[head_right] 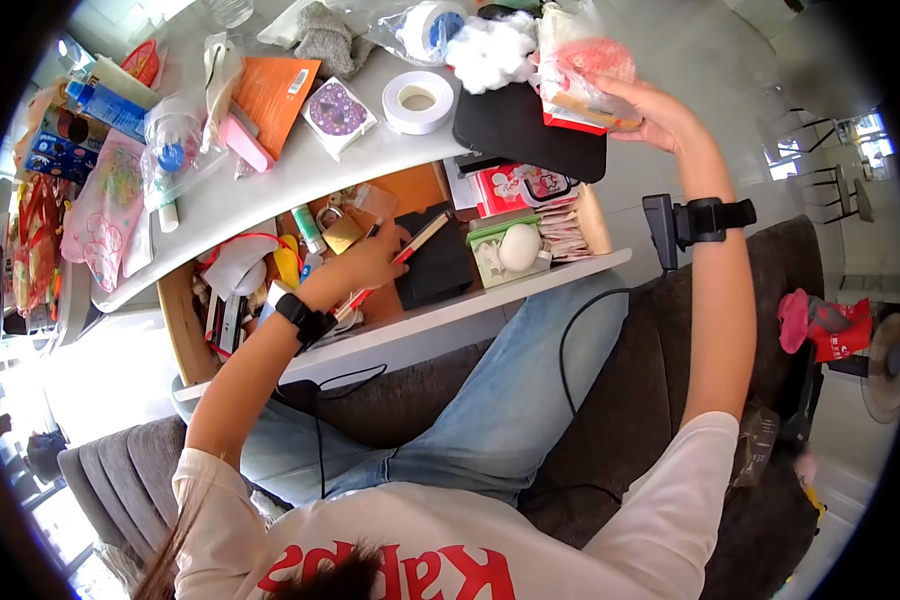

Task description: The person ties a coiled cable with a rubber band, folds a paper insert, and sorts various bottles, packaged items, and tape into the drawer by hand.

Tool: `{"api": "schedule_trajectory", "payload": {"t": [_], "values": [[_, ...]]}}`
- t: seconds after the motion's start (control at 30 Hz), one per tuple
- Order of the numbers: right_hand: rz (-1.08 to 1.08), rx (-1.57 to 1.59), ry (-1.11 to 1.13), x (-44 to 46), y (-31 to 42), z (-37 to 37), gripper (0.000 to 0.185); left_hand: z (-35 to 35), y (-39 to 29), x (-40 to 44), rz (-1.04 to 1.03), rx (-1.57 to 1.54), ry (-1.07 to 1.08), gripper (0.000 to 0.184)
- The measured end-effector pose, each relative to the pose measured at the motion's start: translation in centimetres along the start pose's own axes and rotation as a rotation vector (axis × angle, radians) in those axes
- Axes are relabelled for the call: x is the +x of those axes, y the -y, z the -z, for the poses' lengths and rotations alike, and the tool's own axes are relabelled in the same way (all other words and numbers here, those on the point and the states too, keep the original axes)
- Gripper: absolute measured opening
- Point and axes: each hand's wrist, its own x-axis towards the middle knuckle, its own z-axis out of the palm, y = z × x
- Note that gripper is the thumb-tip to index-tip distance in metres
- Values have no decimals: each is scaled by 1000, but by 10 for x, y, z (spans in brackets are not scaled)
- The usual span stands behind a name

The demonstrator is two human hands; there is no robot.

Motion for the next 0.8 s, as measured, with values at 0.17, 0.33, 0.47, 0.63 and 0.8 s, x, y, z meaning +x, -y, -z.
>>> {"api": "schedule_trajectory", "payload": {"t": [0.17,0.33,0.47,0.63,0.8], "values": [[-13,34,46,6,-7,4,79,13,7,-26,24,140,-96,42],[-21,27,1,2,-2,4,72,62,26,-81,158,239,-152,29],[-31,0,10,5,-1,6,70,87,51,-129,203,384,-180,27],[-63,-38,67,4,8,3,66,102,12,-162,349,255,-154,33],[-30,123,31,16,-9,12,61,93,9,-194,267,147,-319,36]]}}
